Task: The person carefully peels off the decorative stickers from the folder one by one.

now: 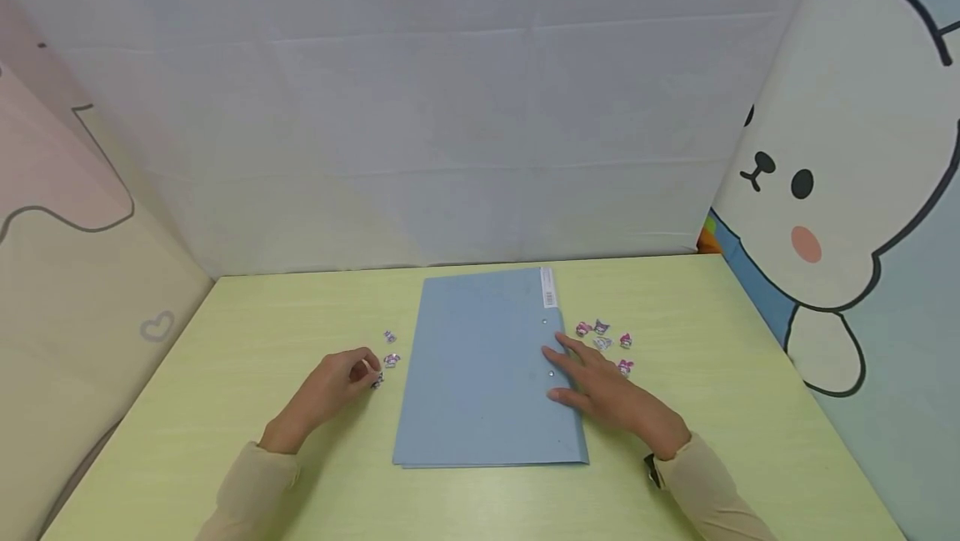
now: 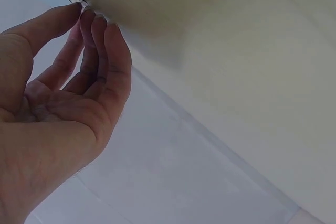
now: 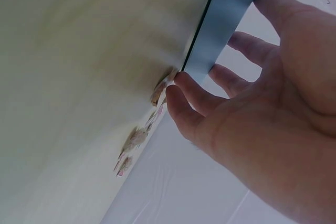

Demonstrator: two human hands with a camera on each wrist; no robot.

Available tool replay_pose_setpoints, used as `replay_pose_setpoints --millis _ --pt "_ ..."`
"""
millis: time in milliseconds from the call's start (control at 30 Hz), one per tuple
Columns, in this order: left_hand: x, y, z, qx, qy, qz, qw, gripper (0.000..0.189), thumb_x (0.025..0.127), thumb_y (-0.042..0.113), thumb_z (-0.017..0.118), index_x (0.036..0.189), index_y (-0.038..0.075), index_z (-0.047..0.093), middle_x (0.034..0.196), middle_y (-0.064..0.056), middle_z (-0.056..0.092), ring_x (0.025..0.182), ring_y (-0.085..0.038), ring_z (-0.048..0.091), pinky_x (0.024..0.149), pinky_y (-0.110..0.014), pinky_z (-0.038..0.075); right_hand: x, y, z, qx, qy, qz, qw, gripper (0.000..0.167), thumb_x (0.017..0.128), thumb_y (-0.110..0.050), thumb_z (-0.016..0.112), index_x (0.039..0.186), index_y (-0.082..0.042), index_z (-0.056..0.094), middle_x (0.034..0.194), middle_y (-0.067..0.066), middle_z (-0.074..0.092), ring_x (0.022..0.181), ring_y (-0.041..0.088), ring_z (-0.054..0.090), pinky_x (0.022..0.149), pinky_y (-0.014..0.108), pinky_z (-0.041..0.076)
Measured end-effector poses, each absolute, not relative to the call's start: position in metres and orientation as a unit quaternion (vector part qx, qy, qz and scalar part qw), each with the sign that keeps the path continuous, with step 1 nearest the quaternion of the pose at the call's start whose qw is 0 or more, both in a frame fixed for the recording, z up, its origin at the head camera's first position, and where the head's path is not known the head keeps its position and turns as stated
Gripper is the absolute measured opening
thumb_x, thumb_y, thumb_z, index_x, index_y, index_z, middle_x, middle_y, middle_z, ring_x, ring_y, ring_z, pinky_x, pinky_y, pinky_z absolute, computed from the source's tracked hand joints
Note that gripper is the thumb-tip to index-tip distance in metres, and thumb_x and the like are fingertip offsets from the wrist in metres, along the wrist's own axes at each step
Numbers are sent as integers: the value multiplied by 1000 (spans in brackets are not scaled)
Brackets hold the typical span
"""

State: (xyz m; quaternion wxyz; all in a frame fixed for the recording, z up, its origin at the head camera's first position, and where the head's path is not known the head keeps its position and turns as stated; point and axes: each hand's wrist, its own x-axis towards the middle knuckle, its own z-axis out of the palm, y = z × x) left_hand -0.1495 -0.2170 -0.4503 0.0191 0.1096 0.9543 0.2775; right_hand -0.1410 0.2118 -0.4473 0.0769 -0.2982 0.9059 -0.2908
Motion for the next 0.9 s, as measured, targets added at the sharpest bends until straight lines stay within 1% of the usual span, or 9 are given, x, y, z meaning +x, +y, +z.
replay_pose_setpoints --millis 167,300,400,467,533,633,733,833,900 --pt "-151 -215 -452 121 954 273 11 10 92 1 74 90 9 68 78 2 66 72 -10 60 70 -34 52 -141 213 -447 -297 908 -288 74 61 103 -31 64 154 -3 46 160 28 32 144 55 30 108 70 32" --pt "-149 -210 -451 131 956 263 -8 11 91 -1 73 88 8 67 78 1 63 72 -12 59 69 -34 52 -142 215 -445 -302 905 -290 72 61 103 -31 64 154 -3 45 160 28 31 144 56 30 108 71 32" --pt "-146 -206 -452 141 956 253 -48 9 91 -2 72 88 5 67 78 -2 63 74 -16 60 68 -34 53 -142 215 -443 -301 904 -292 78 62 103 -32 64 154 -4 45 161 27 31 145 55 29 108 71 32" --pt "-145 -202 -453 150 953 249 -82 6 92 1 73 90 3 67 79 -4 61 76 -19 59 67 -35 52 -141 215 -441 -300 906 -289 75 62 102 -32 65 153 -3 46 160 27 32 144 55 30 108 70 33" --pt "-144 -197 -456 166 947 244 -124 9 93 5 74 93 1 67 82 -7 61 78 -22 58 66 -35 52 -140 216 -440 -297 909 -285 67 61 102 -31 67 152 -2 48 159 27 34 144 54 31 108 70 34" --pt "-142 -192 -458 187 937 229 -184 18 91 10 79 98 -3 67 87 -13 61 80 -25 55 65 -36 50 -138 218 -439 -302 913 -273 36 58 100 -29 69 148 -2 52 155 27 41 140 53 38 105 69 38" --pt "-142 -188 -460 204 927 207 -236 27 88 12 82 103 -7 69 93 -19 64 82 -31 58 67 -41 52 -137 218 -442 -309 918 -250 -16 53 98 -23 72 143 1 57 147 26 49 134 50 46 103 66 42" --pt "-140 -185 -460 211 923 193 -256 34 88 14 82 109 -9 68 98 -21 65 86 -36 61 69 -47 53 -135 219 -445 -313 918 -227 -83 44 96 -15 73 135 3 62 136 24 59 126 45 54 100 61 46" --pt "-138 -182 -461 213 923 185 -261 33 90 14 80 110 -8 68 100 -21 66 86 -37 62 68 -48 53 -133 220 -447 -316 914 -223 -122 38 94 -8 72 130 4 65 129 22 63 120 42 58 97 59 48"
